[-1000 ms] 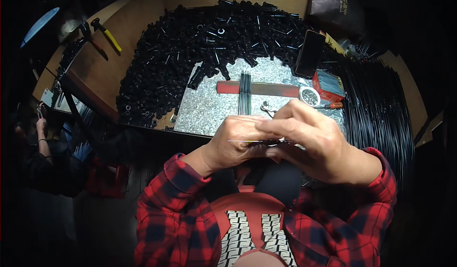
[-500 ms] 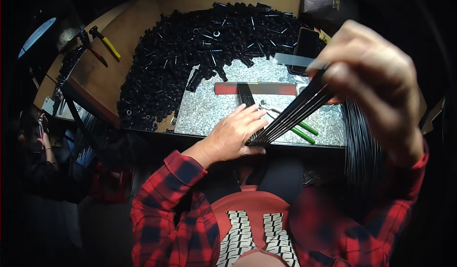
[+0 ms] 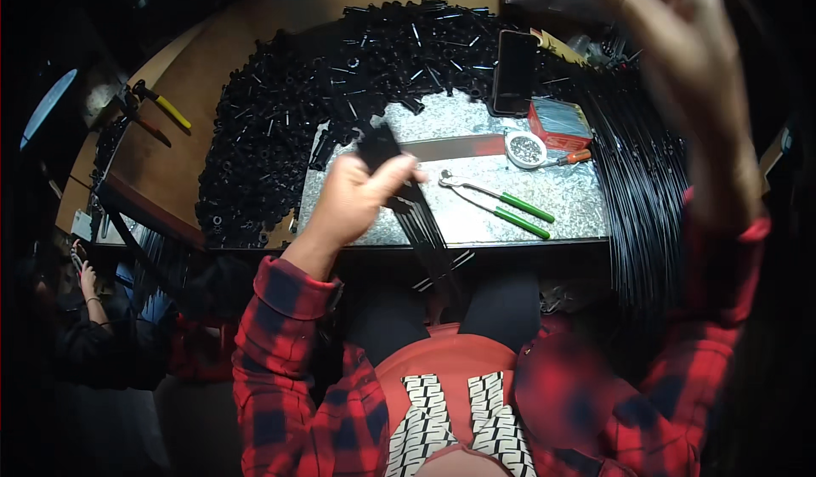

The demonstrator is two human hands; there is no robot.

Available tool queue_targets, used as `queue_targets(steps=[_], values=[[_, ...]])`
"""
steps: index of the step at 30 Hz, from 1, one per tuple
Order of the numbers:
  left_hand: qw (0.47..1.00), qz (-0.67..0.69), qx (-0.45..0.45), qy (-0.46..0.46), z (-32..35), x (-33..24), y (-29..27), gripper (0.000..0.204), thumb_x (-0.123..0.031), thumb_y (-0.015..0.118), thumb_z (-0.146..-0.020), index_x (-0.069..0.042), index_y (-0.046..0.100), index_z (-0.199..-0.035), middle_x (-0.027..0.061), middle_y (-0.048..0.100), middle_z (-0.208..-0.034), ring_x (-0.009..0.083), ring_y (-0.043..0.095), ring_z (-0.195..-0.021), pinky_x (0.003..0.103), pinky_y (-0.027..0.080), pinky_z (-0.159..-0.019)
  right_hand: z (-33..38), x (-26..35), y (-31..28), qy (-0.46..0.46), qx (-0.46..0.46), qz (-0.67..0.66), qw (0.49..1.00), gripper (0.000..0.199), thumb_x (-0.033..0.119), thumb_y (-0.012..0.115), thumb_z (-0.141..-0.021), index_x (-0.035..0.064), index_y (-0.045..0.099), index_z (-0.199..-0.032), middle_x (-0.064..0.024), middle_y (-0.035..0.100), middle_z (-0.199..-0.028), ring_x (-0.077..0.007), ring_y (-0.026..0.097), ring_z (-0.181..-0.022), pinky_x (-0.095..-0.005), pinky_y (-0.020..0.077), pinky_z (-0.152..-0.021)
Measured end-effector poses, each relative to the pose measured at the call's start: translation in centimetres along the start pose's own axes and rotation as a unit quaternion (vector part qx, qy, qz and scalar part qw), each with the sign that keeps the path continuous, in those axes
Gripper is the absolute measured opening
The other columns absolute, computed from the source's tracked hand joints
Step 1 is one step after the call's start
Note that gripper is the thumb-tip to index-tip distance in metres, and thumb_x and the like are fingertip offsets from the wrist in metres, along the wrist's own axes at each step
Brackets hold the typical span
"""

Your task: Assembling bundles of black plastic tubes into circular plastic connectors using pliers.

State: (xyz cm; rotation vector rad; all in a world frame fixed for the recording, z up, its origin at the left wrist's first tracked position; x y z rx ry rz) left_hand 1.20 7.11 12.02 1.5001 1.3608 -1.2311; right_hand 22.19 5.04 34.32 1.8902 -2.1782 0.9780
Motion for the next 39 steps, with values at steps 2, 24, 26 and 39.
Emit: queue_targets(steps=[2, 24, 26, 39], values=[[0.987, 0.098, -0.117, -0.043, 0.9, 3.3, -3.6, 0.021, -0.018, 0.059, -0.092, 0.002, 0.064, -0.092, 0.0099, 0.068, -0.085, 0.0133, 0.064, -0.072, 0.026, 0.052, -0.064, 4.9, -2.9, 4.9, 0.038, 0.085, -0.014, 0.996, 0.024, 0.007, 0.056, -0.088, -0.0004, 0.059, -0.110, -0.0083, 0.062, -0.102, -0.0155, 0.060, -0.089, -0.0265, 0.0481, -0.080], [0.918, 0.348, -0.081, -0.175, 8.9, 9.7, 4.9, 0.044, -0.032, 0.045, -0.099, 0.008, 0.051, -0.117, 0.0202, 0.062, -0.109, 0.0282, 0.063, -0.101, 0.036, 0.054, -0.083, 20.6, -16.6, 13.7, 0.492, -0.144, -0.363, 0.778, 0.039, 0.040, 0.045, -0.098, 0.0035, 0.059, -0.104, -0.0006, 0.052, -0.056, -0.0055, 0.043, -0.038, -0.0189, 0.0325, -0.032], [0.943, 0.275, 0.005, -0.186, 10.4, 8.4, 5.5, 0.038, -0.025, 0.049, -0.098, 0.005, 0.051, -0.121, 0.0208, 0.063, -0.107, 0.0239, 0.066, -0.094, 0.032, 0.055, -0.079, 17.2, -16.2, 10.4, 0.468, -0.106, -0.258, 0.839, 0.042, 0.039, 0.042, -0.099, 0.0008, 0.059, -0.101, 0.0002, 0.048, -0.051, -0.0052, 0.039, -0.034, -0.0176, 0.0288, -0.030], [0.984, -0.034, -0.176, -0.014, 11.2, 6.6, -1.5, 0.017, -0.010, 0.055, -0.094, 0.004, 0.064, -0.098, 0.0112, 0.069, -0.084, 0.0137, 0.066, -0.072, 0.024, 0.052, -0.066, 16.9, -12.6, 14.2, 0.435, 0.356, -0.110, 0.820, 0.018, 0.020, 0.060, -0.091, 0.0028, 0.064, -0.095, -0.0010, 0.057, -0.071, -0.0075, 0.054, -0.060, -0.0232, 0.0426, -0.049]])
Point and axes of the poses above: each hand's wrist, its own z-axis away from the middle knuckle, its own y-axis out of the palm, x = y × z, the point moved 7 cm from there along -z, towards the middle knuckle
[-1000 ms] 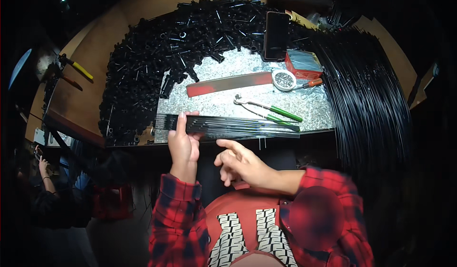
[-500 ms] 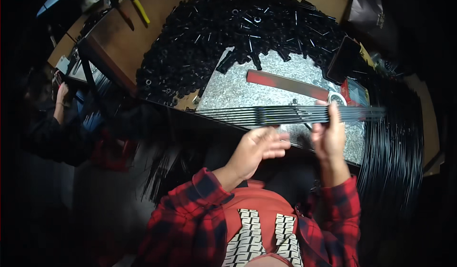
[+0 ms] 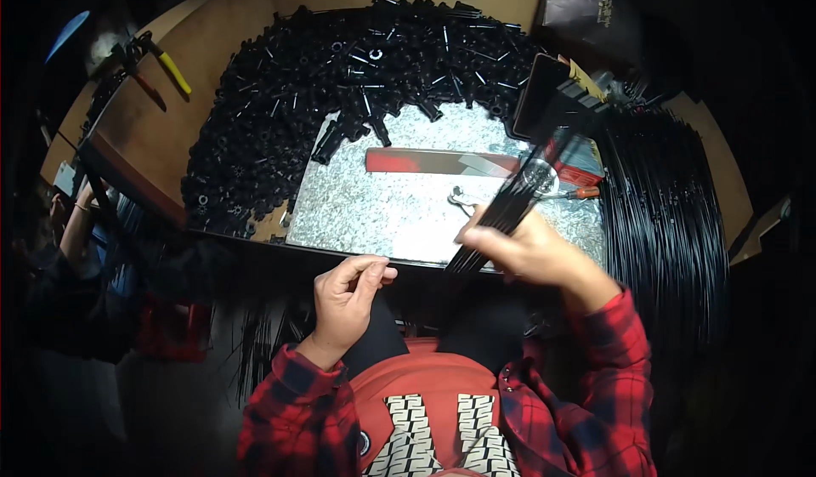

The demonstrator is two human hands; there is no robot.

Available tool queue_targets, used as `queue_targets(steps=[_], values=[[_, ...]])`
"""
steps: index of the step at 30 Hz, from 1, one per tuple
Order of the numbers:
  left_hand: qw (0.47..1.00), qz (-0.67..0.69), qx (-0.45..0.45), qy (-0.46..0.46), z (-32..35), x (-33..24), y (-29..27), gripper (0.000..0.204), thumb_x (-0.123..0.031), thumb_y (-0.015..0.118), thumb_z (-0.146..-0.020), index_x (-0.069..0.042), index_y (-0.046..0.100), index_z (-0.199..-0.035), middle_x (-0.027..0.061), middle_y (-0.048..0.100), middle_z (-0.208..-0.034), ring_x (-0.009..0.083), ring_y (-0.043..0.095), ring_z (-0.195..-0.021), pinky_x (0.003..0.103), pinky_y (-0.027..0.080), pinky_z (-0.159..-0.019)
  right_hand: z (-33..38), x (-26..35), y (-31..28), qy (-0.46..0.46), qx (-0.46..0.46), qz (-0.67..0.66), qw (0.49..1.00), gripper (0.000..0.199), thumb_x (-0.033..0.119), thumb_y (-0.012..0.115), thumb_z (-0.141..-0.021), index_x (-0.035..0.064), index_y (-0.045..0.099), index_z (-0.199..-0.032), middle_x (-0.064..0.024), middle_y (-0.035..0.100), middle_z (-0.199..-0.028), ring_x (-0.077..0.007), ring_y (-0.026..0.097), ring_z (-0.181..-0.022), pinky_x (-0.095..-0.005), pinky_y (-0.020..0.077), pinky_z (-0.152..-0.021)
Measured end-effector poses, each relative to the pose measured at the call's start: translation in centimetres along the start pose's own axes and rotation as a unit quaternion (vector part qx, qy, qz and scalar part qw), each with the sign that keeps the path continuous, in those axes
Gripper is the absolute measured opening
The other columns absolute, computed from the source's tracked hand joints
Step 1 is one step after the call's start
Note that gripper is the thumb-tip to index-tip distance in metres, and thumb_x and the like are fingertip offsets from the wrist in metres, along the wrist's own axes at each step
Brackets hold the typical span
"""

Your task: Assembling bundles of black plastic tubes into circular plastic connectors using pliers.

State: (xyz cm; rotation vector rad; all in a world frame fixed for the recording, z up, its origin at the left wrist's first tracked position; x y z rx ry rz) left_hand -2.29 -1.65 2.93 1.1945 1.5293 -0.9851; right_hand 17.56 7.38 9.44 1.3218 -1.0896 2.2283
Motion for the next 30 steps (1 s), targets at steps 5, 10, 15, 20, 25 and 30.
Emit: queue_targets(steps=[5, 10, 15, 20, 25, 30], values=[[0.990, -0.098, -0.007, 0.104, -2.3, -3.8, -0.4, 0.016, -0.008, 0.057, -0.093, 0.004, 0.066, -0.095, 0.0106, 0.070, -0.086, 0.0138, 0.066, -0.080, 0.025, 0.050, -0.072, -0.8, -1.3, 5.4, -0.094, 0.076, 0.043, 0.992, 0.039, 0.032, 0.058, -0.092, -0.0024, 0.056, -0.075, -0.0129, 0.050, -0.056, -0.0213, 0.050, -0.049, -0.0377, 0.0416, -0.050], [0.996, -0.015, 0.055, 0.066, -4.8, -6.4, 1.3, 0.025, -0.010, 0.053, -0.095, 0.006, 0.056, -0.115, 0.0144, 0.066, -0.104, 0.0157, 0.062, -0.099, 0.025, 0.047, -0.086, -1.6, -3.2, 7.1, -0.150, 0.076, 0.092, 0.981, 0.035, 0.031, 0.058, -0.092, -0.0020, 0.056, -0.078, -0.0200, 0.056, -0.065, -0.0333, 0.056, -0.059, -0.0414, 0.0435, -0.056], [0.965, 0.169, 0.201, -0.013, -6.1, -9.2, 5.4, 0.047, -0.002, 0.055, -0.092, 0.003, 0.036, -0.134, 0.0162, 0.063, -0.112, 0.0157, 0.058, -0.107, 0.028, 0.046, -0.092, -1.3, -3.1, 8.0, -0.230, 0.051, 0.059, 0.970, 0.029, 0.028, 0.058, -0.092, -0.0008, 0.058, -0.091, -0.0202, 0.060, -0.076, -0.0374, 0.060, -0.073, -0.0432, 0.0478, -0.068], [0.964, 0.096, 0.247, 0.001, -6.3, -9.9, 7.1, 0.037, -0.001, 0.057, -0.090, 0.001, 0.049, -0.126, 0.0112, 0.070, -0.090, 0.0114, 0.065, -0.086, 0.023, 0.052, -0.075, 0.1, -2.6, 7.9, -0.231, 0.060, 0.071, 0.968, 0.028, 0.025, 0.058, -0.090, 0.0016, 0.058, -0.106, -0.0185, 0.060, -0.099, -0.0347, 0.059, -0.092, -0.0405, 0.0472, -0.081], [0.965, 0.048, 0.236, 0.104, -5.6, -11.4, 6.8, 0.036, -0.002, 0.061, -0.087, 0.001, 0.054, -0.122, 0.0102, 0.071, -0.082, 0.0085, 0.067, -0.075, 0.021, 0.052, -0.064, 1.2, -3.7, 7.5, -0.282, 0.106, 0.005, 0.953, 0.038, 0.025, 0.048, -0.093, -0.0014, 0.052, -0.120, -0.0172, 0.053, -0.121, -0.0325, 0.050, -0.115, -0.0421, 0.0388, -0.098], [0.949, 0.036, 0.235, 0.206, -4.5, -12.4, 7.9, 0.041, -0.006, 0.069, -0.082, 0.002, 0.056, -0.120, 0.0118, 0.070, -0.086, 0.0162, 0.069, -0.071, 0.024, 0.054, -0.061, 0.1, -7.3, 7.1, -0.152, 0.007, -0.094, 0.984, 0.034, 0.031, 0.045, -0.098, 0.0014, 0.052, -0.114, -0.0105, 0.058, -0.109, -0.0178, 0.055, -0.096, -0.0329, 0.0474, -0.078]])
Point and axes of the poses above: each hand's wrist, its own z-axis away from the middle knuckle, its own y-axis out of the palm, x = y × z, the point moved 7 cm from there along -z, towards the middle knuckle
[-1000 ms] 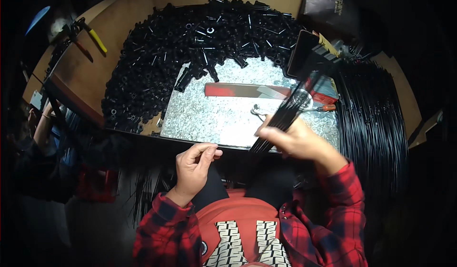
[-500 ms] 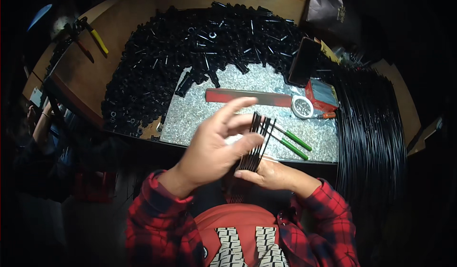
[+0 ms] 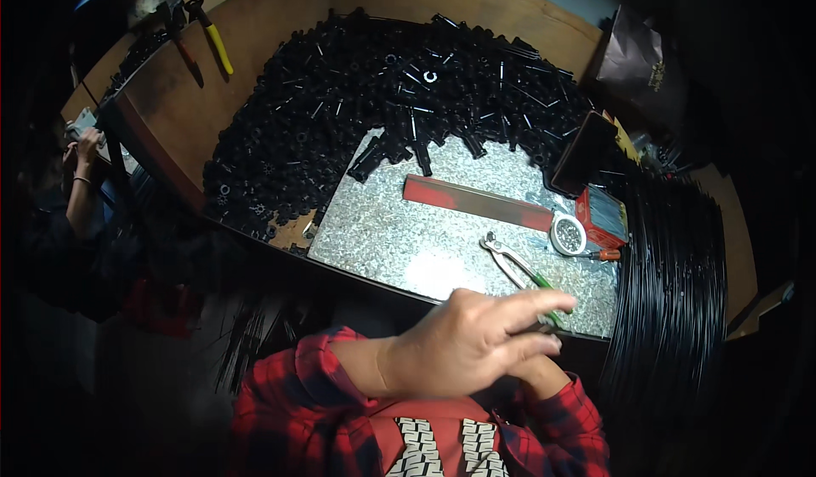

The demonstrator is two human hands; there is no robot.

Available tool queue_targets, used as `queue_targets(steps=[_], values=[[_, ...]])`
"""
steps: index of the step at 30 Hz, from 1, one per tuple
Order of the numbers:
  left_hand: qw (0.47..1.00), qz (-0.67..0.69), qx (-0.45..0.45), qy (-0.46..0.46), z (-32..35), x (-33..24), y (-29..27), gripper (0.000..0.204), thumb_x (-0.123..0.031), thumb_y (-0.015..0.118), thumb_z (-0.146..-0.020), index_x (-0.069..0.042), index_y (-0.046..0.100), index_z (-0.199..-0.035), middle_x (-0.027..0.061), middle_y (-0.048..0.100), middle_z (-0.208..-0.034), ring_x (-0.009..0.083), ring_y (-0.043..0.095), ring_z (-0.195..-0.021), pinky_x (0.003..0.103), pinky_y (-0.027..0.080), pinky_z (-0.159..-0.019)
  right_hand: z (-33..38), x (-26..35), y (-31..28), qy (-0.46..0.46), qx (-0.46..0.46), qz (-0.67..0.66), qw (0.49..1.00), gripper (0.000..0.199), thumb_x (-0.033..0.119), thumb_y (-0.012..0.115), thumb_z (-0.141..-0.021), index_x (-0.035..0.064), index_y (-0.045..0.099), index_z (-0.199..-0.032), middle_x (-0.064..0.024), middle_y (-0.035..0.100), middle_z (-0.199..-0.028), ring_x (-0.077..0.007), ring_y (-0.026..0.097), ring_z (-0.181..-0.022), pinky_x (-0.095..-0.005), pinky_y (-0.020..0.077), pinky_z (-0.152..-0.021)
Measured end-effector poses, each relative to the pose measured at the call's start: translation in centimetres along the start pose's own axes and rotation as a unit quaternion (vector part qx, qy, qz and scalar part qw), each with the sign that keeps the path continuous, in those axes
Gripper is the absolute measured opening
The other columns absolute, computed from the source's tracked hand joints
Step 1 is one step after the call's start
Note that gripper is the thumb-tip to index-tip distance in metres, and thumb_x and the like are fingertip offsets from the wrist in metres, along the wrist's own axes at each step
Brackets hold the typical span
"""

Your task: Assembling bundles of black plastic tubes into circular plastic connectors using pliers.

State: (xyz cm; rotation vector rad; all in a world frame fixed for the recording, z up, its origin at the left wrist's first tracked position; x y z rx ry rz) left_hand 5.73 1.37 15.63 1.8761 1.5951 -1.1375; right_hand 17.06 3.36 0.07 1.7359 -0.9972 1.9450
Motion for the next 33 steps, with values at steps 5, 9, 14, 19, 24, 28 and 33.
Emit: queue_targets(steps=[5, 9, 14, 19, 24, 28, 33], values=[[0.999, -0.015, -0.016, 0.026, 1.7, -0.1, 0.2, 0.058, -0.029, 0.069, -0.083, 0.004, 0.050, -0.126, 0.0151, 0.068, -0.094, 0.0170, 0.061, -0.071, 0.030, 0.050, -0.064, -2.6, -0.4, 0.6, 0.166, -0.058, -0.101, 0.979, 0.019, 0.021, 0.050, -0.095, 0.0031, 0.057, -0.099, -0.0067, 0.062, -0.089, -0.0158, 0.056, -0.077, -0.0311, 0.0467, -0.065], [0.991, -0.119, -0.060, 0.014, 2.4, 1.8, -4.9, 0.050, -0.023, 0.070, -0.082, 0.002, 0.053, -0.123, 0.0205, 0.062, -0.114, 0.0289, 0.062, -0.105, 0.031, 0.050, -0.085, -2.9, -2.9, -0.1, 0.069, -0.149, -0.034, 0.986, 0.019, 0.016, 0.059, -0.091, -0.0016, 0.062, -0.084, -0.0088, 0.064, -0.074, -0.0150, 0.060, -0.067, -0.0293, 0.0468, -0.060], [0.867, -0.313, -0.330, -0.201, 5.6, 13.3, -19.4, 0.025, -0.013, 0.061, -0.088, 0.004, 0.062, -0.107, 0.0116, 0.069, -0.091, 0.0159, 0.065, -0.079, 0.029, 0.050, -0.071, -2.8, -0.6, -0.6, 0.053, -0.176, 0.013, 0.983, 0.017, 0.013, 0.057, -0.092, -0.0005, 0.061, -0.082, -0.0054, 0.064, -0.072, -0.0115, 0.059, -0.064, -0.0264, 0.0466, -0.060], [0.738, -0.552, -0.313, -0.229, 6.9, 17.8, -28.0, 0.027, -0.013, 0.067, -0.080, 0.001, 0.064, -0.103, 0.0168, 0.068, -0.090, 0.0297, 0.065, -0.081, 0.035, 0.051, -0.073, -2.4, -0.1, -0.6, 0.033, -0.179, 0.030, 0.983, 0.015, 0.013, 0.059, -0.091, -0.0001, 0.062, -0.084, -0.0068, 0.064, -0.070, -0.0135, 0.059, -0.063, -0.0277, 0.0464, -0.058], [0.717, -0.594, -0.242, -0.273, 2.8, 18.8, -26.3, 0.034, -0.020, 0.073, -0.076, -0.003, 0.063, -0.103, 0.0127, 0.068, -0.090, 0.0308, 0.061, -0.091, 0.040, 0.049, -0.078, -2.3, -0.1, -0.8, 0.029, -0.198, 0.041, 0.979, 0.018, 0.013, 0.057, -0.092, 0.0000, 0.061, -0.080, -0.0033, 0.063, -0.068, -0.0099, 0.057, -0.062, -0.0251, 0.0450, -0.058], [0.689, -0.637, -0.214, -0.271, 1.6, 21.5, -25.8, 0.030, -0.015, 0.075, -0.073, -0.004, 0.064, -0.099, 0.0107, 0.067, -0.084, 0.0302, 0.061, -0.088, 0.041, 0.049, -0.076, -2.0, -0.4, -1.1, 0.049, -0.206, 0.042, 0.976, 0.018, 0.014, 0.056, -0.091, 0.0000, 0.061, -0.080, -0.0040, 0.064, -0.068, -0.0100, 0.057, -0.061, -0.0254, 0.0444, -0.056], [0.708, -0.616, -0.278, -0.204, 2.4, 20.7, -26.6, 0.023, -0.009, 0.070, -0.073, -0.004, 0.063, -0.095, 0.0104, 0.064, -0.080, 0.0304, 0.061, -0.083, 0.041, 0.049, -0.073, -2.8, 0.7, -1.0, 0.027, -0.202, 0.077, 0.976, 0.019, 0.016, 0.057, -0.092, 0.0001, 0.062, -0.083, -0.0032, 0.062, -0.067, -0.0085, 0.055, -0.061, -0.0255, 0.0433, -0.056]])
Point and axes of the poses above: each hand's wrist, its own z-axis away from the middle knuckle, its own y-axis out of the palm, x = y × z, the point moved 7 cm from there along -z, towards the middle knuckle
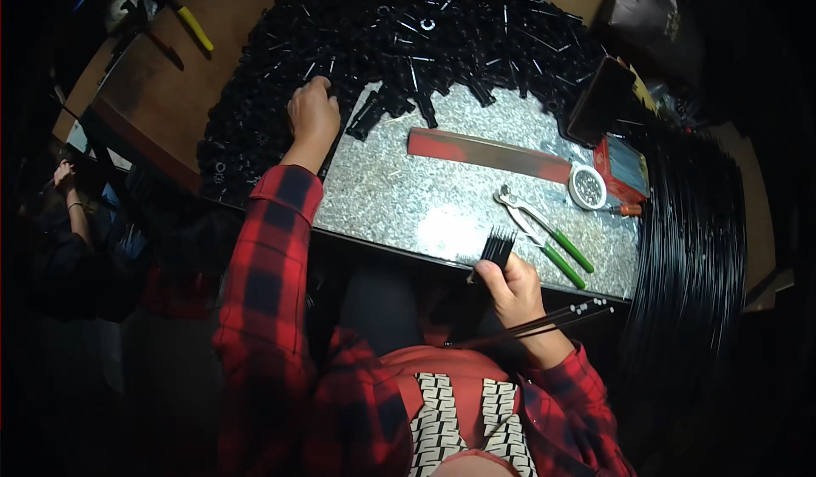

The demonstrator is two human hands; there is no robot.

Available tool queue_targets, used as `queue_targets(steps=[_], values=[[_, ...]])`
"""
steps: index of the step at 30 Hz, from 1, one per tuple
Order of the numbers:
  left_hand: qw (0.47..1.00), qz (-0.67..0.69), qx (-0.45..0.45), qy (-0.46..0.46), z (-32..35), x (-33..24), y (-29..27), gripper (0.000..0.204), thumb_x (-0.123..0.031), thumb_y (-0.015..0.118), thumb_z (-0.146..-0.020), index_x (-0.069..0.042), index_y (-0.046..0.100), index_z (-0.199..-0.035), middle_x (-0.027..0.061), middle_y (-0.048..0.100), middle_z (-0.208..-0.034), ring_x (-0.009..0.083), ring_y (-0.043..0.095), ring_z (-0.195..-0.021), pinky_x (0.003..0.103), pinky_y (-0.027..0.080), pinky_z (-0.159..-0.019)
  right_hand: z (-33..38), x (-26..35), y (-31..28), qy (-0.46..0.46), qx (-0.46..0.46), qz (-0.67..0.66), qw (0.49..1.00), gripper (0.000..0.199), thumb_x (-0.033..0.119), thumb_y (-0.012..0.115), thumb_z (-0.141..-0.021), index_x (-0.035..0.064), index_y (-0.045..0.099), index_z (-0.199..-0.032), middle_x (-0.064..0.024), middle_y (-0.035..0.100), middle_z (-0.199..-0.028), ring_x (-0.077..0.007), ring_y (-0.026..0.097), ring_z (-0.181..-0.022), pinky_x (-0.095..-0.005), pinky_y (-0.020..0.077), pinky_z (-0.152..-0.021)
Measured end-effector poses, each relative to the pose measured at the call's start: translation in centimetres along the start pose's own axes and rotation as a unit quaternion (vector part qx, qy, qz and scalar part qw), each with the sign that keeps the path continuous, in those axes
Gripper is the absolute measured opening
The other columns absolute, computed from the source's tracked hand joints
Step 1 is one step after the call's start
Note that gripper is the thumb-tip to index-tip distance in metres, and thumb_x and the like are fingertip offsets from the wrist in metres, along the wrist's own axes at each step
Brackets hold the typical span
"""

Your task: Assembling bundles of black plastic tubes into circular plastic connectors using pliers.

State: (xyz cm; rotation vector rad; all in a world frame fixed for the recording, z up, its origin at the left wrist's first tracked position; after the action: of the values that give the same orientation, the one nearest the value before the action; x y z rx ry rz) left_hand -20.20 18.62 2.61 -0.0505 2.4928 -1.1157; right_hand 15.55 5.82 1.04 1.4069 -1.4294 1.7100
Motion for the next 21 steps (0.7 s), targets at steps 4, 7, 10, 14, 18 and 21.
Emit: queue_targets(steps=[4, 7, 10, 14, 18, 21], values=[[0.986, 0.151, -0.068, 0.021, 1.4, -3.2, -3.4, 0.022, -0.005, 0.063, -0.077, -0.002, 0.063, -0.099, 0.0094, 0.062, -0.079, 0.0216, 0.062, -0.071, 0.033, 0.050, -0.066, 0.1, 0.0, 0.2, 0.003, 0.009, -0.034, 0.999, 0.021, 0.018, 0.056, -0.094, -0.0002, 0.061, -0.083, -0.0011, 0.062, -0.070, -0.0075, 0.054, -0.063, -0.0241, 0.0433, -0.058], [0.861, 0.500, 0.073, -0.056, 5.2, -8.0, -4.1, 0.028, 0.000, 0.055, -0.086, 0.001, 0.058, -0.113, 0.0022, 0.054, -0.081, 0.0100, 0.061, -0.071, 0.022, 0.049, -0.060, 0.3, -1.3, 0.2, 0.030, 0.006, -0.056, 0.998, 0.022, 0.018, 0.056, -0.095, 0.0006, 0.061, -0.083, -0.0015, 0.063, -0.071, -0.0076, 0.055, -0.065, -0.0235, 0.0442, -0.060], [0.751, 0.624, 0.182, -0.118, 10.6, -11.4, -4.8, 0.028, -0.003, 0.054, -0.090, 0.002, 0.057, -0.117, 0.0107, 0.064, -0.099, 0.0124, 0.063, -0.079, 0.022, 0.051, -0.070, 0.3, -1.8, 0.5, 0.043, 0.018, -0.071, 0.996, 0.021, 0.019, 0.055, -0.095, 0.0009, 0.060, -0.086, -0.0026, 0.064, -0.074, -0.0083, 0.057, -0.066, -0.0229, 0.0452, -0.062], [0.620, 0.712, 0.252, -0.211, 15.3, -13.0, -4.8, 0.027, -0.005, 0.053, -0.093, 0.001, 0.055, -0.119, 0.0094, 0.065, -0.100, 0.0138, 0.063, -0.083, 0.024, 0.052, -0.076, 0.3, -1.8, 0.9, 0.051, 0.036, -0.092, 0.994, 0.020, 0.018, 0.054, -0.096, 0.0009, 0.060, -0.087, -0.0025, 0.064, -0.075, -0.0078, 0.056, -0.066, -0.0226, 0.0452, -0.063], [0.573, 0.736, 0.251, -0.258, 16.7, -14.0, -4.1, 0.028, -0.005, 0.052, -0.093, 0.000, 0.055, -0.120, 0.0090, 0.064, -0.098, 0.0133, 0.062, -0.086, 0.024, 0.052, -0.076, 0.2, -0.9, 1.2, 0.039, 0.049, -0.092, 0.994, 0.024, 0.021, 0.053, -0.096, 0.0006, 0.061, -0.086, -0.0025, 0.064, -0.075, -0.0083, 0.057, -0.067, -0.0235, 0.0454, -0.063], [0.566, 0.747, 0.235, -0.257, 16.9, -14.4, -4.0, 0.027, -0.003, 0.051, -0.093, 0.001, 0.056, -0.119, 0.0088, 0.064, -0.097, 0.0125, 0.062, -0.088, 0.024, 0.052, -0.077, 0.0, -0.4, 1.6, 0.030, 0.055, -0.083, 0.995, 0.028, 0.024, 0.053, -0.096, 0.0004, 0.062, -0.084, -0.0027, 0.064, -0.074, -0.0089, 0.057, -0.068, -0.0246, 0.0456, -0.064]])
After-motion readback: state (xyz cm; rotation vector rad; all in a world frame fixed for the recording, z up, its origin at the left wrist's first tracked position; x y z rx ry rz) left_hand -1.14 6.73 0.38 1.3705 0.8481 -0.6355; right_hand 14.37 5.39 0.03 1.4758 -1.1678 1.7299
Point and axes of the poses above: each hand's wrist, its own z-axis away from the middle knuckle, its own y-axis out of the palm, x = y × z, the point moved 7 cm from there along -z, towards the middle knuckle
